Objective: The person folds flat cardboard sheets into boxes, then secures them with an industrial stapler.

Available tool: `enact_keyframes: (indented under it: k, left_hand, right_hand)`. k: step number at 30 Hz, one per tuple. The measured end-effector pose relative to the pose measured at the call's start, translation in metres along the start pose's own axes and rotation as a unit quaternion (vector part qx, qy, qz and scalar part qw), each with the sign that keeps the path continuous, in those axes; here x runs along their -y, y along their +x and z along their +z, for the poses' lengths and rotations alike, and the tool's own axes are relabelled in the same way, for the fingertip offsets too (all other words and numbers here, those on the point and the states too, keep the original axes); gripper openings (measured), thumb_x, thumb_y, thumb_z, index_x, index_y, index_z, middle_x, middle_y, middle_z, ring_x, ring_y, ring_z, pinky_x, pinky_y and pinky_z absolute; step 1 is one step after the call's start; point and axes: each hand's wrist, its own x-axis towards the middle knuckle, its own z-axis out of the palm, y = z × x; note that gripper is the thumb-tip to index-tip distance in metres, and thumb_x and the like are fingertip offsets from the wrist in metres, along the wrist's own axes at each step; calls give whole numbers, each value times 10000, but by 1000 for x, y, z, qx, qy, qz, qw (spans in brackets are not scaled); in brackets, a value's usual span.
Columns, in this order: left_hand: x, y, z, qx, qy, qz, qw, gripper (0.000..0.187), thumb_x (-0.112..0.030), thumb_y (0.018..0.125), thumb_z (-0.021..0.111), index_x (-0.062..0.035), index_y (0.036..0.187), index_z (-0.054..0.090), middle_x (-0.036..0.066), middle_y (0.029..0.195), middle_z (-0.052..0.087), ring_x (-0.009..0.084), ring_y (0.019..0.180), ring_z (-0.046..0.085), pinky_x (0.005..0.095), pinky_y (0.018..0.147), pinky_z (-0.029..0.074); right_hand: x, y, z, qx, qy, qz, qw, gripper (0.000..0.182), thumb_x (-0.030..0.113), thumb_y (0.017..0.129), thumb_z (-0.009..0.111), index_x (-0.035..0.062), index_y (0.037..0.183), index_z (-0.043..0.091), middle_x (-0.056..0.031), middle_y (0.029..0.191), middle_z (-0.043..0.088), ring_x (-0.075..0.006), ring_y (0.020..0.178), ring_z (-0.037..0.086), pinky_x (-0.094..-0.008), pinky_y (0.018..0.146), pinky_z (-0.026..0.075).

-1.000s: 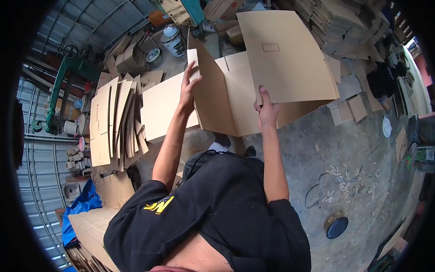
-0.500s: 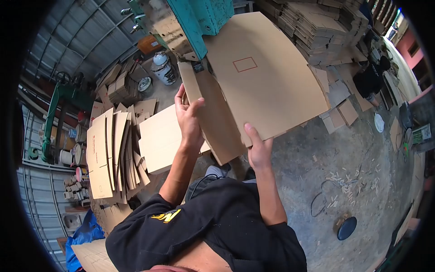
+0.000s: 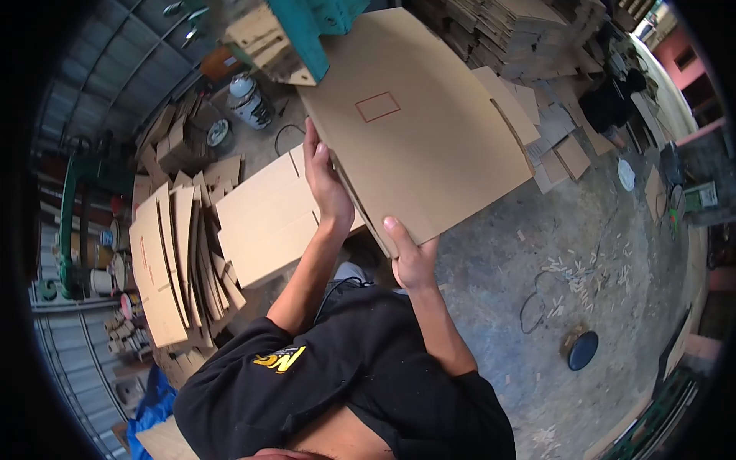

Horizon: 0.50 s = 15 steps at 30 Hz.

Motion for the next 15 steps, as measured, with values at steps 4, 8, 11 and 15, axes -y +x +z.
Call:
enact_keyframes:
  k: [4, 8, 11, 15]
  left_hand:
    - [-8, -2, 10, -13, 40, 7, 999, 664, -332, 1034, 383, 30, 1556, 191, 179, 1590, 296, 251, 1442, 317, 346, 1182, 232]
    - [-2, -6, 11, -6, 22, -2, 1000, 702, -418, 1037, 388, 10, 1561, 199, 173, 1591, 290, 254, 1439, 317, 351, 1180, 238]
    - [18, 2, -3, -7, 75, 42, 996, 730, -461, 1030, 390, 3, 1562, 205, 171, 1579, 303, 253, 1427, 333, 361, 1176, 250]
    - [16, 0, -4, -39, 134, 44, 989, 707, -464, 1025, 385, 1, 1543, 262, 162, 1557, 334, 249, 1414, 353, 376, 1168, 272]
  right_hand:
    - [-2, 4, -9, 20, -12, 7, 1000, 390, -29, 873, 661, -20, 1248, 556, -75, 1193, 611, -157, 1088, 599, -302, 961, 476]
    - [-2, 1, -7, 40, -18, -22, 999, 405, -22, 866, 679, -28, 1251, 552, -78, 1192, 611, -162, 1094, 594, -302, 967, 468]
    - [-1, 3, -6, 34, -49, -75, 995, 409, -21, 862, 682, -30, 1250, 552, -79, 1188, 612, -167, 1088, 598, -302, 965, 468]
    - [-4, 4, -5, 34, -38, -54, 997, 425, -15, 855, 690, -30, 1253, 542, -88, 1205, 601, -175, 1106, 590, -309, 967, 467]
